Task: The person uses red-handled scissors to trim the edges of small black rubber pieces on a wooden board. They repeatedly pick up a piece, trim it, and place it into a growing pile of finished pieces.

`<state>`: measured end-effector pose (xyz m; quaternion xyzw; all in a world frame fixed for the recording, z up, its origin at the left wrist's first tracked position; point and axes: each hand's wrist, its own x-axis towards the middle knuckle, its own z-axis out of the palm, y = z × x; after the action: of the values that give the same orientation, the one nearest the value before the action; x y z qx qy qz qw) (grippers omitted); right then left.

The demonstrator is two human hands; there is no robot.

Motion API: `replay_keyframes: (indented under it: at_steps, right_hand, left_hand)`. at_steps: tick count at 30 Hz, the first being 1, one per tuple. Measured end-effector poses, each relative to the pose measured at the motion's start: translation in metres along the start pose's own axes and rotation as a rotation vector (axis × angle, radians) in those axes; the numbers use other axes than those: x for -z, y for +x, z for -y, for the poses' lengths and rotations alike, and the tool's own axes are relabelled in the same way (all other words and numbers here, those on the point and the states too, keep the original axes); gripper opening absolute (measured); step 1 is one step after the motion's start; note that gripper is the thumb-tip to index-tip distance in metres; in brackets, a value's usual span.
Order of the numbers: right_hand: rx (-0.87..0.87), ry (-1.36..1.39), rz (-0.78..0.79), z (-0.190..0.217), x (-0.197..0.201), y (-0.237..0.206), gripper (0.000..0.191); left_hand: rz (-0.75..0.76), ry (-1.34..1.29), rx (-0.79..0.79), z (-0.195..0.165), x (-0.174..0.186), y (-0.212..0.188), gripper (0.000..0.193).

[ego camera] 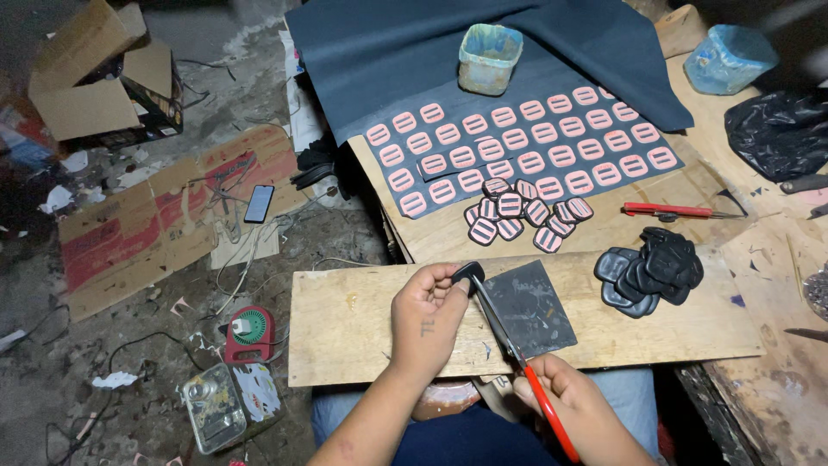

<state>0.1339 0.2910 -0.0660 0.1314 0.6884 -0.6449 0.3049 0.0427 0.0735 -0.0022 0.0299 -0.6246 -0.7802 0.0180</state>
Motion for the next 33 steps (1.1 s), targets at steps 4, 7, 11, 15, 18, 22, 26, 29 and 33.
replay_keyframes:
  at_steps: [4, 7, 11, 15, 18, 22, 26, 29, 33]
  right_hand:
    - [0.122, 0.045, 0.01, -0.002, -0.003, 0.002, 0.027]
    - [0.141, -0.125, -0.08, 0.001, -0.005, -0.003, 0.03]
    - [0.128, -0.266, -0.179, 0.003, -0.008, -0.009, 0.028]
    - [0.149, 0.06, 0.01, 0.005, -0.006, -0.006, 0.028]
    - [-0.073, 0.257, 0.109, 0.009, 0.0, -0.007, 0.033]
    - [-0.004, 0.258, 0.151, 0.013, 0.002, -0.01, 0.038]
    - [-0.004, 0.284, 0.145, 0.013, 0.0, -0.008, 0.038]
    - [-0.023, 0.321, 0.125, 0.011, -0.001, -0.007, 0.036]
    - [-0.057, 0.284, 0.07, 0.009, 0.0, -0.005, 0.035]
  left_hand:
    - [-0.002, 0.068, 0.024, -0.008, -0.001, 0.0, 0.014]
    - [-0.03, 0.26, 0.006, -0.015, -0.001, -0.003, 0.014]
    - [-0.014, 0.181, 0.033, -0.017, -0.003, -0.003, 0.015]
    - [-0.024, 0.021, 0.095, -0.01, -0.004, 0.0, 0.011]
    - [-0.007, -0.041, 0.105, -0.002, -0.004, 0.0, 0.008]
    - [-0.015, -0.075, 0.202, 0.004, -0.003, 0.002, 0.01]
    - [-0.044, -0.112, 0.179, 0.005, -0.006, 0.0, 0.011]
    - [-0.043, -0.1, 0.189, 0.005, -0.008, -0.002, 0.012]
    - [-0.046, -0.114, 0.207, 0.005, -0.011, -0.002, 0.013]
